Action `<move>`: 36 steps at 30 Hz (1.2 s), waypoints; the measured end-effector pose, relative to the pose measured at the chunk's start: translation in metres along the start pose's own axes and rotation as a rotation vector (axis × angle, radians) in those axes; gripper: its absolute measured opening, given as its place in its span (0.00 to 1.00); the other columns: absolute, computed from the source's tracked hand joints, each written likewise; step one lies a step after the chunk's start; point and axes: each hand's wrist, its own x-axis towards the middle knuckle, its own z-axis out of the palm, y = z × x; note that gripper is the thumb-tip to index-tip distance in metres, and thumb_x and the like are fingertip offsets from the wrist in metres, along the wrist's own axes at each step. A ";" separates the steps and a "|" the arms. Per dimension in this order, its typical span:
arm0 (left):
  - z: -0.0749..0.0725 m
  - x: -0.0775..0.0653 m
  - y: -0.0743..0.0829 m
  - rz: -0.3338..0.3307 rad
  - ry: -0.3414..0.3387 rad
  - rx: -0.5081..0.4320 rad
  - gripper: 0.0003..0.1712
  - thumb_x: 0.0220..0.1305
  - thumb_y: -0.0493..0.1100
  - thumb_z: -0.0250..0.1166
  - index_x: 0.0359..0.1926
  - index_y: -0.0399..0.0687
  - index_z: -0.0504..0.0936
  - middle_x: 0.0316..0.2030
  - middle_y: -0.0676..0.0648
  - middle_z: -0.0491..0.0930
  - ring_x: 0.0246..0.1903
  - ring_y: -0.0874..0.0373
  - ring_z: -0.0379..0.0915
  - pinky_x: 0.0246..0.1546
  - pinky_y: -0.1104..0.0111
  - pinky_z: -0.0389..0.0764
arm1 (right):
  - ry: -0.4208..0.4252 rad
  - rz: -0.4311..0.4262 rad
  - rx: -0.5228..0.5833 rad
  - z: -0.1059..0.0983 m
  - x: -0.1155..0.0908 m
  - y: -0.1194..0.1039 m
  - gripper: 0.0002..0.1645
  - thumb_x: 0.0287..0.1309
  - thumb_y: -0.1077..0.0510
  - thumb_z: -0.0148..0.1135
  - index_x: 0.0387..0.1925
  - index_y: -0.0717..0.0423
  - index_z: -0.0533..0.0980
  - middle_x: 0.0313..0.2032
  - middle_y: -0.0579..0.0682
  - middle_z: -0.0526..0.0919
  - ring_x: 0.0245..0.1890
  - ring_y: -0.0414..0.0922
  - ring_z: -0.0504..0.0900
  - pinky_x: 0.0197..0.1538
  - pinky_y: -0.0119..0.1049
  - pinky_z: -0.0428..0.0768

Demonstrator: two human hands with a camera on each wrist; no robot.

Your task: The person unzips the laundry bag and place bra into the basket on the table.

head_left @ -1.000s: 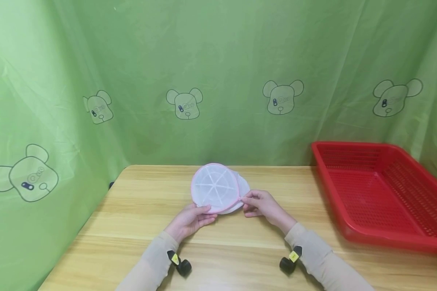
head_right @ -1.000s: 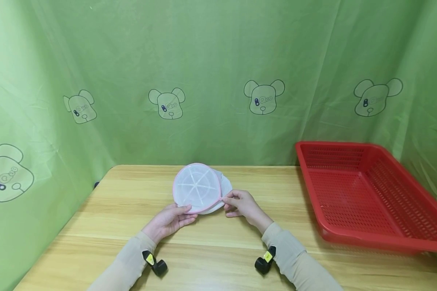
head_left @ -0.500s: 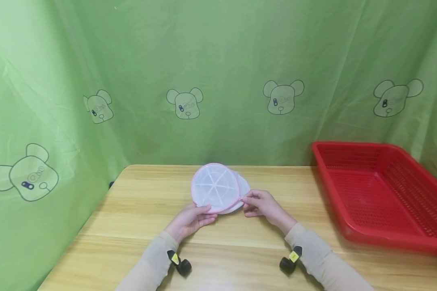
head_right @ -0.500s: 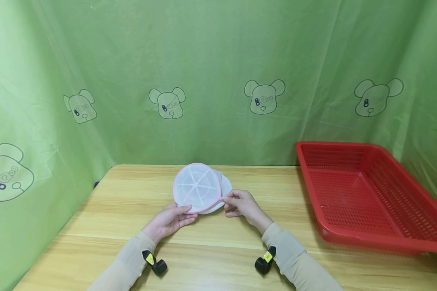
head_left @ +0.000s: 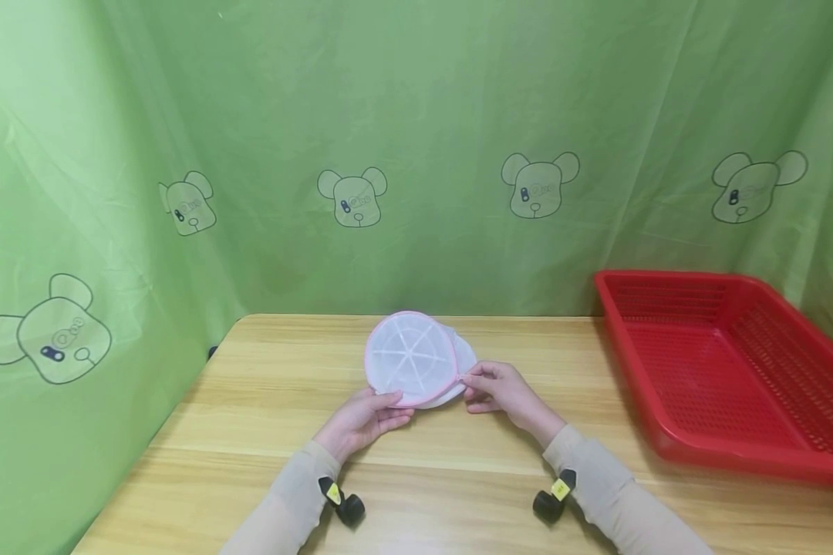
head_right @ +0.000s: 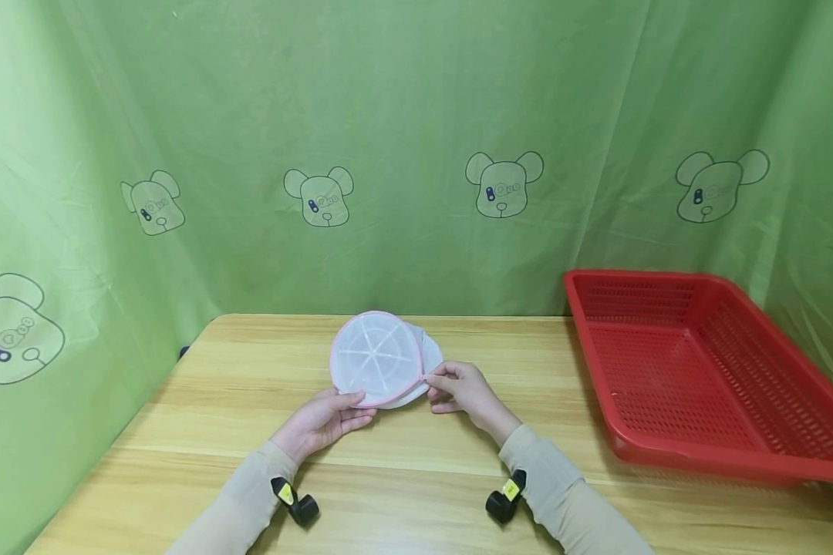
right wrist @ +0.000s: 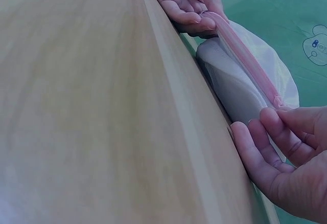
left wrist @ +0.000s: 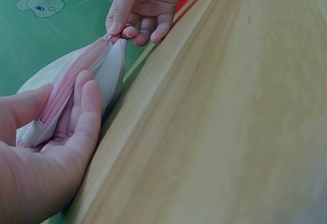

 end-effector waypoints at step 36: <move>-0.002 -0.001 0.001 -0.004 0.004 -0.079 0.12 0.70 0.35 0.55 0.52 0.37 0.67 0.34 0.44 0.85 0.39 0.55 0.84 0.51 0.65 0.86 | -0.071 -0.003 -0.055 0.000 -0.001 -0.001 0.10 0.64 0.59 0.60 0.38 0.64 0.76 0.28 0.49 0.83 0.32 0.41 0.83 0.44 0.37 0.89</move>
